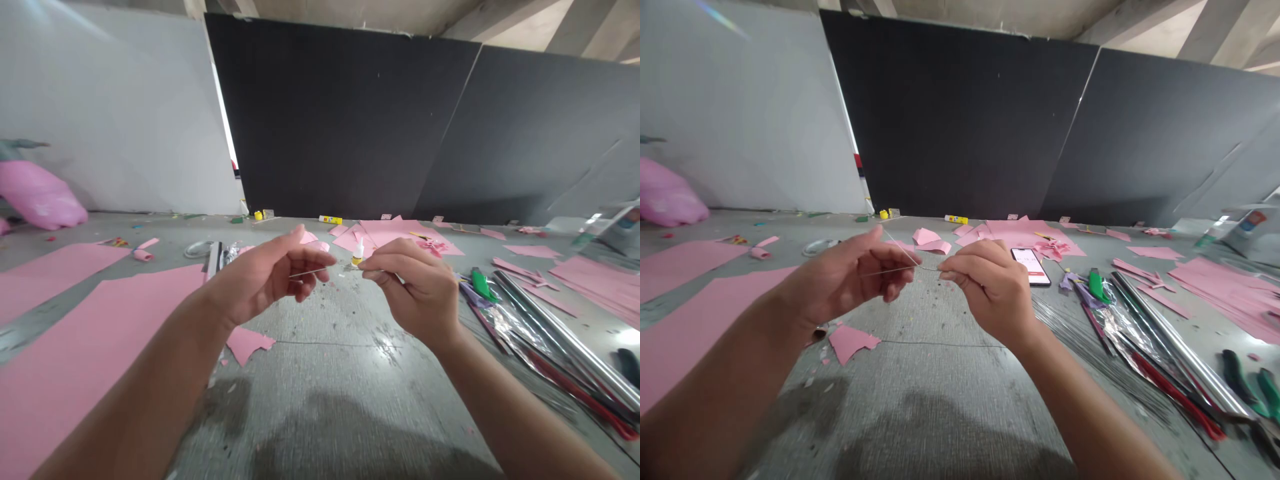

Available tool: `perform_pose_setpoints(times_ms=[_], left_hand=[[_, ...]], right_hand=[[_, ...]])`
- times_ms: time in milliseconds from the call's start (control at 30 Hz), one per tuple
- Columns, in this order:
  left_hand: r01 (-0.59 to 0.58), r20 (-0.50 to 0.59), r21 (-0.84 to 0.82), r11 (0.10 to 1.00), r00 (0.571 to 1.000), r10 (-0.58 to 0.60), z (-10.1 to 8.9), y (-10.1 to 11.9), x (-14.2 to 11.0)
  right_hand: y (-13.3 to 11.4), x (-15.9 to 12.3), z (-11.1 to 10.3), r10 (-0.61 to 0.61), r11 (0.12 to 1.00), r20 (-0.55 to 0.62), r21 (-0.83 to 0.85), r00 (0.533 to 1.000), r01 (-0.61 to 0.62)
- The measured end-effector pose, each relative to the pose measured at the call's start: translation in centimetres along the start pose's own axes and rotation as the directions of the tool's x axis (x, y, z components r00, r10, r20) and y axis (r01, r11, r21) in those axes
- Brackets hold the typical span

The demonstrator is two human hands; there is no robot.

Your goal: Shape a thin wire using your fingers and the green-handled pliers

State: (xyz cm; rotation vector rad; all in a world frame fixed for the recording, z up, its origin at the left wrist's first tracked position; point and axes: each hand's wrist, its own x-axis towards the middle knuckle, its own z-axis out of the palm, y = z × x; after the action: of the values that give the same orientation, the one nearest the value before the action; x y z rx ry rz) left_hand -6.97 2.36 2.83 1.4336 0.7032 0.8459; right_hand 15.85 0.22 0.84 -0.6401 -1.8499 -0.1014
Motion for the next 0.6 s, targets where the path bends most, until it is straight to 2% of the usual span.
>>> perform_pose_setpoints(times_ms=[100, 167, 300, 400, 467, 533, 567, 600], left_hand=[[-0.086, 0.107, 0.031, 0.996, 0.991, 0.083, 0.1, -0.4, -0.1], [-0.089, 0.146, 0.126, 0.988, 0.987, 0.071, 0.1, -0.5, 0.0], [-0.059, 0.15, 0.252, 0.966, 0.988, 0.021, 0.2, -0.3, 0.0], [-0.11, 0.129, 0.342, 0.933, 0.989, 0.069, 0.5, 0.1, -0.1], [-0.182, 0.116, 0.427, 0.885, 0.982, 0.146, 0.7, 0.2, -0.2], [-0.275, 0.114, 0.523, 0.807, 0.961, 0.254, 1.0, 0.3, -0.3], [-0.329, 0.12, 0.574, 0.749, 0.939, 0.321, 1.1, 0.4, -0.4], [-0.386, 0.137, 0.629, 0.674, 0.909, 0.393, 1.2, 0.4, -0.5]], right_hand=[[0.3, -0.1, 0.0, -0.017, 1.0, 0.011, -0.003, 1.0, 0.017], [0.5, -0.2, 0.1, -0.055, 0.998, 0.036, -0.006, 0.998, 0.056], [0.7, -0.4, 0.3, -0.136, 0.99, 0.084, -0.026, 0.987, 0.138], [0.4, -0.4, 0.4, -0.106, 0.994, 0.089, 0.009, 0.99, 0.106], [0.1, -0.5, 0.5, -0.009, 0.996, 0.092, 0.09, 0.996, 0.0], [-0.1, -0.5, 0.6, 0.185, 0.948, 0.138, 0.235, 0.973, -0.214], [-0.1, -0.5, 0.7, 0.301, 0.88, 0.187, 0.323, 0.935, -0.348], [-0.1, -0.4, 0.8, 0.408, 0.777, 0.257, 0.406, 0.876, -0.481]])
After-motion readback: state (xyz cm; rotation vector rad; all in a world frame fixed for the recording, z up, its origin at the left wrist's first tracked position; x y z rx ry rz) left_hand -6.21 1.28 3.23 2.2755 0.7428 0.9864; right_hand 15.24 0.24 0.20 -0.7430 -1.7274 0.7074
